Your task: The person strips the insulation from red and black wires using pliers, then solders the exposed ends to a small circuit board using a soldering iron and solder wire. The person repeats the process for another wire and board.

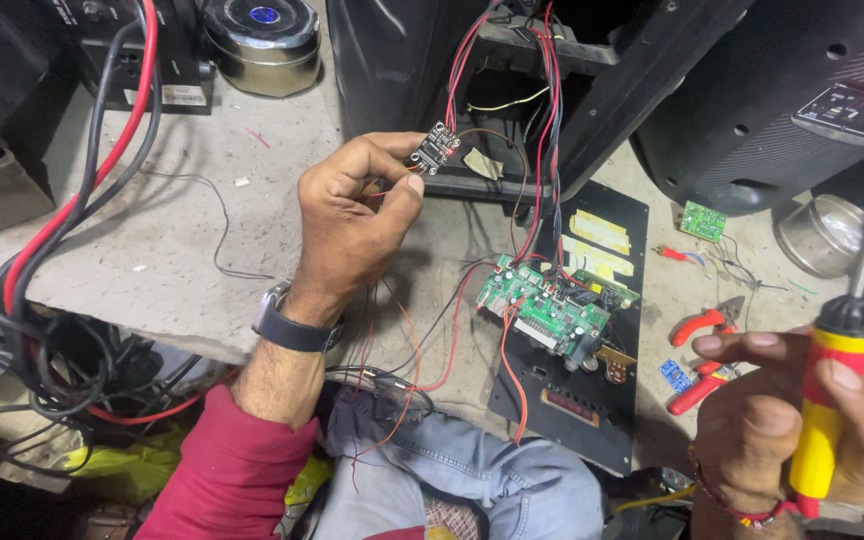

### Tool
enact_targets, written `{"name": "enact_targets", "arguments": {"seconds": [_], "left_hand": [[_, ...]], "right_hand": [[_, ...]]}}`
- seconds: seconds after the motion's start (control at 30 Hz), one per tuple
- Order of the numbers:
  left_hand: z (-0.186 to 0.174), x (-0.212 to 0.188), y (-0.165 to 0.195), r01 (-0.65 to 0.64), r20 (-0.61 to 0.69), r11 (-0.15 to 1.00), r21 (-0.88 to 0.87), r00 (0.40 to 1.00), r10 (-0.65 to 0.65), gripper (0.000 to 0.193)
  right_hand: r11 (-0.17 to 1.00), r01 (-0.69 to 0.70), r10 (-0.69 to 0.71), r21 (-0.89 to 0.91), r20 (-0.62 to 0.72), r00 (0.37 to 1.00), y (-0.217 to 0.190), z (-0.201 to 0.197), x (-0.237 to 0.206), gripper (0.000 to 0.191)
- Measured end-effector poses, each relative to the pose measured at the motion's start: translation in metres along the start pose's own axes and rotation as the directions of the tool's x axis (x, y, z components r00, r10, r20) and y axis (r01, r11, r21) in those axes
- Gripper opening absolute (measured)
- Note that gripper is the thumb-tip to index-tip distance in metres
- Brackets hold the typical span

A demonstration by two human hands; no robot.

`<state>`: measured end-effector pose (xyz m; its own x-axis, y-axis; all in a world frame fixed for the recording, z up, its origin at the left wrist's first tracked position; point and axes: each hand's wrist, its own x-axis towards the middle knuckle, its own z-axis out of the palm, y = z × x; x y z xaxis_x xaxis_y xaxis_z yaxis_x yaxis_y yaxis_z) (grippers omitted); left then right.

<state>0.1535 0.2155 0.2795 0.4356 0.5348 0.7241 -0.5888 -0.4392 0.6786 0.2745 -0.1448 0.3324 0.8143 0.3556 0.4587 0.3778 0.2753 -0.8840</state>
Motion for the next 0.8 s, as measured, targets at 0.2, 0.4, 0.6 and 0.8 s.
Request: {"name": "enact_targets", "arguments": {"seconds": [0.2,0.4,0.6,0.8], "left_hand": [[0.002,-0.001,0.002,0.001,0.009,0.996,-0.085,1.0,0.0,0.008],[0.001,-0.003,0.001,-0.003,-0.009,0.999,-0.046,1.0,0.002,0.007],[0.002,-0.002,0.002,-0.004,-0.005,0.996,-0.085,1.0,0.003,0.008],[0.0,-0.001,0.003,-0.042,0.016,0.991,-0.123,0.999,0.044,0.009]], "right_hand": [[0.88,0.473,-0.473,-0.036,-0.005,0.881,0.025,0.032,-0.015,0.05],[0.859,0.466,-0.453,-0.209,0.111,0.885,0.045,0.034,-0.021,0.038],[0.716,0.556,-0.459,-0.421,0.316,0.83,0.036,0.057,0.001,0.026],[0.709,0.531,-0.369,-0.464,0.396,0.841,0.033,0.067,0.003,0.026]]}}
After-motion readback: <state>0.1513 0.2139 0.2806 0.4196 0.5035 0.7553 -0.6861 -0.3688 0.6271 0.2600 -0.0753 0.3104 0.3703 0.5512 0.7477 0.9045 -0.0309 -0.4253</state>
